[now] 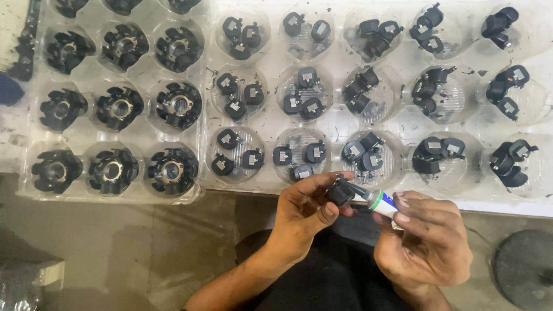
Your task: The person picks small black plastic components one at a time from a clear plastic tray and squeezes adhesive from a tube onto each part, then places the part back into the tray. Occasionally the person wipes the tube nozzle with a blue cloth.
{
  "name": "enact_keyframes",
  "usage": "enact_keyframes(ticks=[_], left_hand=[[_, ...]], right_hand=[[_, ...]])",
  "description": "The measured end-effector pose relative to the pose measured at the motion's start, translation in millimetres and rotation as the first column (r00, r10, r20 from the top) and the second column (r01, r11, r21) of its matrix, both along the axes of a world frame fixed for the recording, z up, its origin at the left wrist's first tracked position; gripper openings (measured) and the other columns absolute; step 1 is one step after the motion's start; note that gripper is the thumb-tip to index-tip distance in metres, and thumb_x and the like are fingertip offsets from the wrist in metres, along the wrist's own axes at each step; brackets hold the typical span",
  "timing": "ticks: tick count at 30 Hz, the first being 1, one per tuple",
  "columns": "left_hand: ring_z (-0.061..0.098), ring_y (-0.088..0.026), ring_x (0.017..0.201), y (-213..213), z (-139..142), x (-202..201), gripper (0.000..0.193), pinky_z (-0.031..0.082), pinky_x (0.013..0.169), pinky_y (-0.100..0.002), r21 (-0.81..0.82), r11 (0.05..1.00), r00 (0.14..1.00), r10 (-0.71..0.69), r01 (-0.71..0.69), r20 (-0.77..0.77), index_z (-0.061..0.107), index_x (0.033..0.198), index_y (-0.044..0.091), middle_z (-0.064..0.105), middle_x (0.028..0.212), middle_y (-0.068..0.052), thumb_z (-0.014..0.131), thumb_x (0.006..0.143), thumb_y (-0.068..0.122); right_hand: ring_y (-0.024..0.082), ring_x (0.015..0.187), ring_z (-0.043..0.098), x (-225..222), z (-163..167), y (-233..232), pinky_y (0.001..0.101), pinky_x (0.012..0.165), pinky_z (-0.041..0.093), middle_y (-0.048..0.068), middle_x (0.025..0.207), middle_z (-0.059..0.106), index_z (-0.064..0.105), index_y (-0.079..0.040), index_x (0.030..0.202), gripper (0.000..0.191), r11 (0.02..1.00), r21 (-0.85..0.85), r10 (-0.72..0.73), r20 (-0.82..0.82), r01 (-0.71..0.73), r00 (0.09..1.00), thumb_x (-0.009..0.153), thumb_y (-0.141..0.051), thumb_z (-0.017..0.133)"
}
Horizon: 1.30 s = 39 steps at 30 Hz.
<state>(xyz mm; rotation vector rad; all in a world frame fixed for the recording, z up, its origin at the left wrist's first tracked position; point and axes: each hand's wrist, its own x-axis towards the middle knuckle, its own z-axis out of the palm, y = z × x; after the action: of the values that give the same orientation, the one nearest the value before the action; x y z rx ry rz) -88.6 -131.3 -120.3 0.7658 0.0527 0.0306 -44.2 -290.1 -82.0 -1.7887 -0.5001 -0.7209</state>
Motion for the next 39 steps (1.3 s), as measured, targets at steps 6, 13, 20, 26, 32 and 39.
enact_keyframes(ticks=[6, 13, 20, 26, 32, 39], left_hand=[[0.070, -0.018, 0.100, 0.0, -4.7, 2.0, 0.053, 0.060, 0.095, -0.038, -0.074, 0.997, 0.999, -0.016, 0.013, -0.040, 0.058, 0.142, -0.002, 0.065, 0.141, -0.013, 0.077, 0.099, 0.022], [0.069, -0.017, 0.098, 2.6, -6.1, 5.5, 0.052, 0.062, 0.095, -0.037, -0.132, 0.990, 0.999, -0.045, 0.042, -0.016, 0.062, 0.144, -0.005, 0.072, 0.115, -0.010, 0.076, 0.102, 0.022], [0.074, -0.017, 0.105, 46.5, 9.2, 76.1, 0.049, 0.065, 0.093, -0.031, 0.566, 0.809, 0.986, 0.094, -0.158, 0.140, 0.064, 0.132, 0.000, 0.075, 0.119, -0.012, 0.081, 0.086, -0.005], [0.079, -0.015, 0.083, 87.0, 34.4, 176.0, 0.042, 0.065, 0.072, -0.029, 0.959, 0.203, 0.971, 0.175, -0.196, 0.161, 0.075, 0.113, 0.008, 0.080, 0.100, -0.008, 0.089, 0.075, 0.021], [0.072, -0.028, 0.066, 100.6, 34.8, 236.0, 0.046, 0.057, 0.062, -0.042, 0.897, -0.408, 0.930, 0.233, -0.173, 0.285, 0.078, 0.075, 0.009, 0.074, 0.069, -0.009, 0.096, 0.062, 0.049], [0.070, -0.032, 0.068, 100.8, 22.1, 260.1, 0.050, 0.056, 0.065, -0.044, 0.892, -0.449, 0.964, 0.256, 0.050, 0.075, 0.073, 0.065, 0.008, 0.071, 0.068, -0.010, 0.096, 0.060, 0.052]], right_hand=[[0.025, 0.086, 0.071, 1.3, 3.3, 1.6, 0.0392, 0.077, 0.065, 0.017, 0.089, 0.067, 0.060, 0.002, 0.089, 0.025, 1.000, -0.001, -0.005, -0.058, 0.005, 0.998, 0.076, 0.016, 0.078], [0.025, 0.088, 0.070, 2.0, 0.7, -7.2, 0.0372, 0.085, 0.063, 0.016, 0.093, 0.067, 0.062, 0.003, 0.095, 0.021, 0.999, -0.024, 0.043, -0.126, -0.046, 0.991, 0.081, 0.012, 0.075], [0.019, 0.096, 0.067, 4.0, -13.5, -33.9, 0.0280, 0.092, 0.057, 0.009, 0.103, 0.064, 0.059, -0.002, 0.114, 0.028, 0.957, 0.283, 0.094, -0.099, -0.062, 0.991, 0.104, 0.002, 0.086], [0.019, 0.099, 0.065, -3.3, -14.5, -54.1, 0.0280, 0.094, 0.055, 0.012, 0.106, 0.065, 0.058, -0.001, 0.114, 0.029, 0.957, 0.286, 0.090, -0.122, -0.052, 0.988, 0.103, 0.001, 0.084], [0.020, 0.097, 0.066, -1.1, -8.3, -60.6, 0.0314, 0.096, 0.055, 0.012, 0.102, 0.067, 0.058, -0.002, 0.111, 0.026, 0.954, 0.293, 0.100, -0.126, -0.059, 0.987, 0.098, 0.002, 0.082], [0.019, 0.101, 0.067, 7.4, -14.2, -68.6, 0.0292, 0.098, 0.055, 0.013, 0.104, 0.067, 0.058, -0.002, 0.109, 0.027, 0.903, 0.425, 0.145, -0.184, -0.055, 0.972, 0.096, 0.004, 0.081]])
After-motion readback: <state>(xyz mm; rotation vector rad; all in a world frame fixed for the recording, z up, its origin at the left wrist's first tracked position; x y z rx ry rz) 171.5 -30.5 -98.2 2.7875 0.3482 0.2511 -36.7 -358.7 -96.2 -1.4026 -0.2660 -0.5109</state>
